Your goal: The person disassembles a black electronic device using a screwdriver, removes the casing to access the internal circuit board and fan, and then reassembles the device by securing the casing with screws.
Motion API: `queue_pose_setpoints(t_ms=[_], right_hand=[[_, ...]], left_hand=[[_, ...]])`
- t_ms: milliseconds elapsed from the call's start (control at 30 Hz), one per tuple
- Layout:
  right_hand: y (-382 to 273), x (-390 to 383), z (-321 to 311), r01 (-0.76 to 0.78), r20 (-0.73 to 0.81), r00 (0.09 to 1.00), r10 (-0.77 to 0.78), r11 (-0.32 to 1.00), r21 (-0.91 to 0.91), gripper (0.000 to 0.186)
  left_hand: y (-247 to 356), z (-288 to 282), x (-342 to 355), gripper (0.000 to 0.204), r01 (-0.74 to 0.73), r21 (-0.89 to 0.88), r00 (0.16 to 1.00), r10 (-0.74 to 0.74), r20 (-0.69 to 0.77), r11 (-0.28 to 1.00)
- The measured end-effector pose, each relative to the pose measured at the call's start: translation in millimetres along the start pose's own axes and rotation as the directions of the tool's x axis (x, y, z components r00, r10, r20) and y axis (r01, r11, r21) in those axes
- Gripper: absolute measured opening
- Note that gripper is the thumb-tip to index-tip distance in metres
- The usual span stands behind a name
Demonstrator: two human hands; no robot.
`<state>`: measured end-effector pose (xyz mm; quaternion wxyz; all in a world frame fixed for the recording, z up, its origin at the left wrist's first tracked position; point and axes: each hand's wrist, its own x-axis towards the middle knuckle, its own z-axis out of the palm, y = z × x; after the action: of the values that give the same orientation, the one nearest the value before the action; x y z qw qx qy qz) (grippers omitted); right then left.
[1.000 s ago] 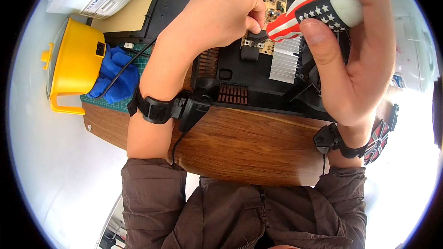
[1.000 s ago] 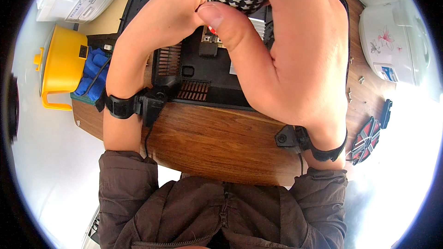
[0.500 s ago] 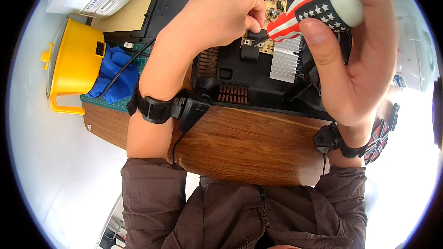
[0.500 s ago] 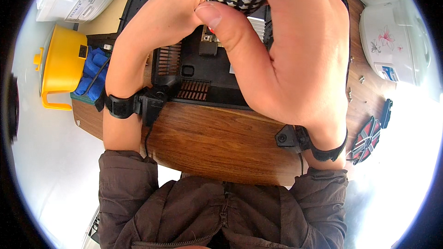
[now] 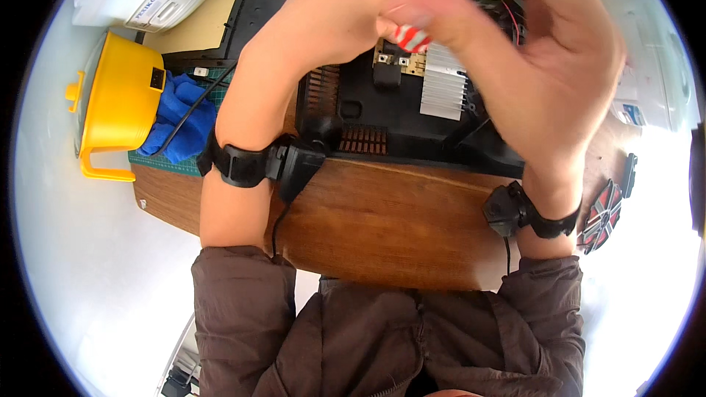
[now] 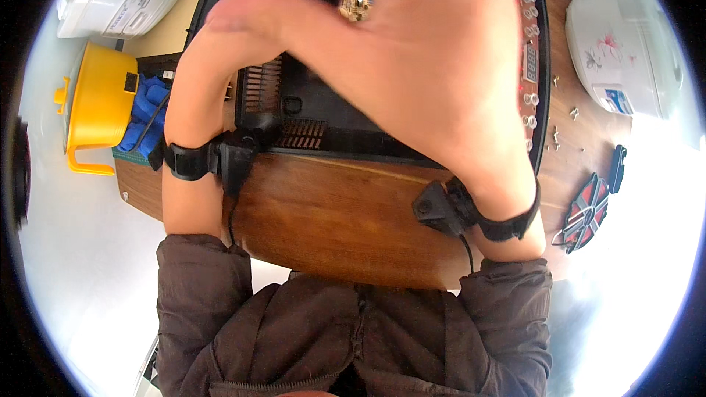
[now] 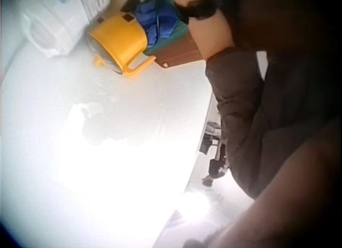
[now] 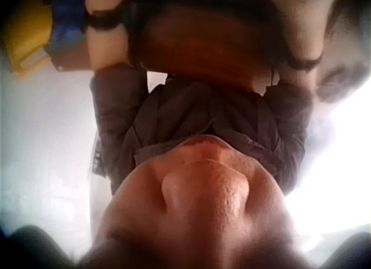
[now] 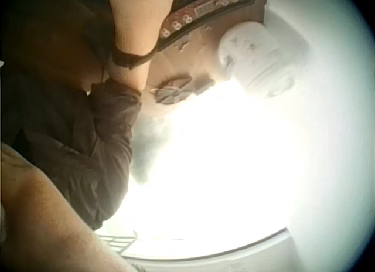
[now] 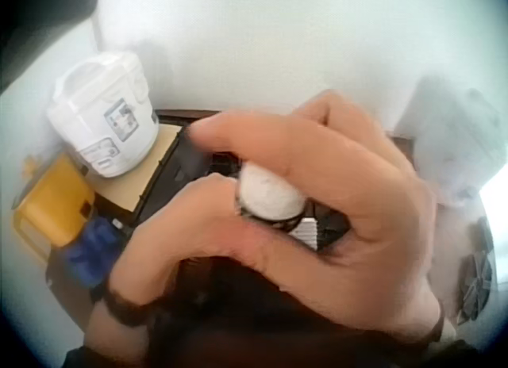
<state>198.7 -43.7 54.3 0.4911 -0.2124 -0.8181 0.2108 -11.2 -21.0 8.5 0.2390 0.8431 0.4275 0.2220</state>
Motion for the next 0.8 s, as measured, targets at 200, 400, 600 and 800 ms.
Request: queue_pose_setpoints(t_ms=[200,400,600,800], right_hand=[[-7.8,13.6,9.1,-0.099,-0.012,0.994,0.106,0.961,0.257,0.037],[-14.4,7.9,3.7,-0.184,-0.120,0.975,0.188,0.982,0.042,0.038],[-20.5,12.8,4.1,-0.186,-0.076,0.974,0.214,0.944,0.274,0.035],[-26.0,14.8,-5.0,-0.047,-0.072,0.996,0.044,0.998,-0.038,0.038]], left_hand=[[-9.9,6.1,2.9,0.011,-0.251,-0.179,0.962,0.226,-0.151,0.951],[-30.1,10.9,25.5,0.018,-0.176,0.181,0.984,0.168,0.060,0.968],[-17.9,7.7,22.7,0.018,-0.237,-0.003,0.966,0.235,-0.106,0.972],[-19.2,7.1,21.4,0.029,-0.167,-0.341,0.986,0.151,-0.074,0.925]])
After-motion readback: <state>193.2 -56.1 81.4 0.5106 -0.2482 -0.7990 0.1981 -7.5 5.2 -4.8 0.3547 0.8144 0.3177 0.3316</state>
